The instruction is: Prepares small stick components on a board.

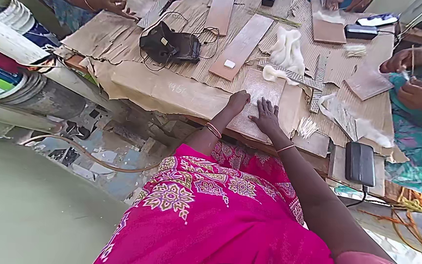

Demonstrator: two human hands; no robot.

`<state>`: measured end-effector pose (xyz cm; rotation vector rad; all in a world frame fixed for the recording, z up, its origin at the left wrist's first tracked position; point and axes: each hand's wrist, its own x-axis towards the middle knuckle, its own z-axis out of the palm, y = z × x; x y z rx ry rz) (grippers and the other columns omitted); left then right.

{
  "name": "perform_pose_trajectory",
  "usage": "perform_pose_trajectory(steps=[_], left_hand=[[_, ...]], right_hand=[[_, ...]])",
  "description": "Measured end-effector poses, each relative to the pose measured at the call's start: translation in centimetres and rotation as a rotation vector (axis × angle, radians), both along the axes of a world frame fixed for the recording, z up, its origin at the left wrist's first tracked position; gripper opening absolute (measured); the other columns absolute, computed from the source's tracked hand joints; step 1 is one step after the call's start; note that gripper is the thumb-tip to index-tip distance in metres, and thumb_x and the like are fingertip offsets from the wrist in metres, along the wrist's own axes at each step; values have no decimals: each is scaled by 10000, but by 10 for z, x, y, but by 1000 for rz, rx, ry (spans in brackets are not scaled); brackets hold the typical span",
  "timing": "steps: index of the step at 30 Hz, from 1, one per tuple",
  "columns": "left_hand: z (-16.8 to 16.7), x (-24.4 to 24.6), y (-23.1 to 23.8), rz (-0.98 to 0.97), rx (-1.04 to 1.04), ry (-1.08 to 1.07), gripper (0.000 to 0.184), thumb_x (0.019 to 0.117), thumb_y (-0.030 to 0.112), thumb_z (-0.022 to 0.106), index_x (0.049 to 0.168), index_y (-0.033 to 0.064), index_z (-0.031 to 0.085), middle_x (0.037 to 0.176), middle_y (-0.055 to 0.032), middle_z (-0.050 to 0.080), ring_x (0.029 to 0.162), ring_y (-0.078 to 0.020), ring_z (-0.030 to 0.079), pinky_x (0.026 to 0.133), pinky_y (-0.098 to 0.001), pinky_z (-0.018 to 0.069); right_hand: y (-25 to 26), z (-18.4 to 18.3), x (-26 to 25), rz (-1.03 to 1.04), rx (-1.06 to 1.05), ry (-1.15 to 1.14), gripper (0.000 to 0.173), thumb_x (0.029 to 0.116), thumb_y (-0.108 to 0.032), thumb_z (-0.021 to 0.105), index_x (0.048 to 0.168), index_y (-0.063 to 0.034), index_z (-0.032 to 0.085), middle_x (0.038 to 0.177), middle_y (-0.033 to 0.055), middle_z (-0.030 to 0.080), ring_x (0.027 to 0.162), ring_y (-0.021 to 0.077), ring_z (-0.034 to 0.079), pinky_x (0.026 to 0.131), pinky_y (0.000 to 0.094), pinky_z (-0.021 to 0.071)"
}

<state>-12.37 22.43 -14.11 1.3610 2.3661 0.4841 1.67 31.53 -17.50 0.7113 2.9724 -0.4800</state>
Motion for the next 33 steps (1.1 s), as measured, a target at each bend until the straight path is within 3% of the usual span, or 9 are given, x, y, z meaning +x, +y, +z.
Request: perform_pose_trajectory(steps=[5,9,11,14,17,21,28,31,33], left_hand=[[-1,2,-33,-4,34,7,374,989,54,633,1350,-25,576,1314,-271,588,1204,-448,597,1006,-594,470],[-11,2,-75,-11,131,13,237,1017,42,559,1210,-49,664,1190,-257,657,1094,-439,651,943,-611,484],[-13,-1,-81,6,143,0,220,1023,40,543,1159,-54,689,1158,-254,667,1085,-436,652,944,-607,481],[-13,-7,-64,74,147,-12,214,1023,64,560,1152,-44,691,1175,-245,664,1121,-418,641,970,-595,475],[-8,-17,-38,122,99,-18,232,1022,70,557,1196,-19,682,1231,-232,654,1196,-407,616,1012,-592,459],[-4,-20,-26,111,60,-32,240,1022,61,567,1226,-22,662,1257,-244,633,1214,-415,600,1017,-590,455],[0,-9,-82,13,44,-116,233,1015,33,562,1203,-51,672,1176,-257,672,1124,-422,642,994,-592,463],[1,-11,-82,55,83,-114,210,1013,30,572,1171,-56,680,1172,-255,664,1122,-416,635,996,-585,458],[0,-15,-69,91,104,-91,223,1023,44,558,1189,-47,675,1199,-245,664,1153,-409,629,1012,-575,456]], right_hand=[[-24,1,39,130,75,-29,909,983,-549,606,1605,16,258,1688,220,210,1560,411,200,1203,680,110],[-39,6,67,195,56,-54,909,964,-572,616,1594,2,300,1680,200,249,1557,374,232,1221,633,129],[-32,16,66,190,-31,68,745,1021,-435,603,1572,1,353,1633,208,352,1518,402,309,1193,655,186],[-2,31,39,151,-189,342,508,1110,-250,388,1525,42,404,1562,259,431,1445,459,398,1125,668,294],[20,35,-11,52,-198,234,536,1122,-271,359,1562,36,345,1630,246,334,1507,428,310,1169,648,224],[-4,14,-27,6,-15,-68,797,1057,-516,479,1626,-26,214,1718,169,130,1590,359,107,1214,671,53],[-47,11,49,160,7,-64,831,1015,-502,574,1604,2,273,1687,208,222,1573,367,182,1215,654,94],[-33,28,40,140,-46,68,710,1058,-415,535,1585,8,318,1641,213,335,1537,407,267,1190,689,146],[-9,34,14,75,-80,64,700,1083,-427,464,1606,-4,270,1678,196,260,1563,399,197,1194,693,110]])
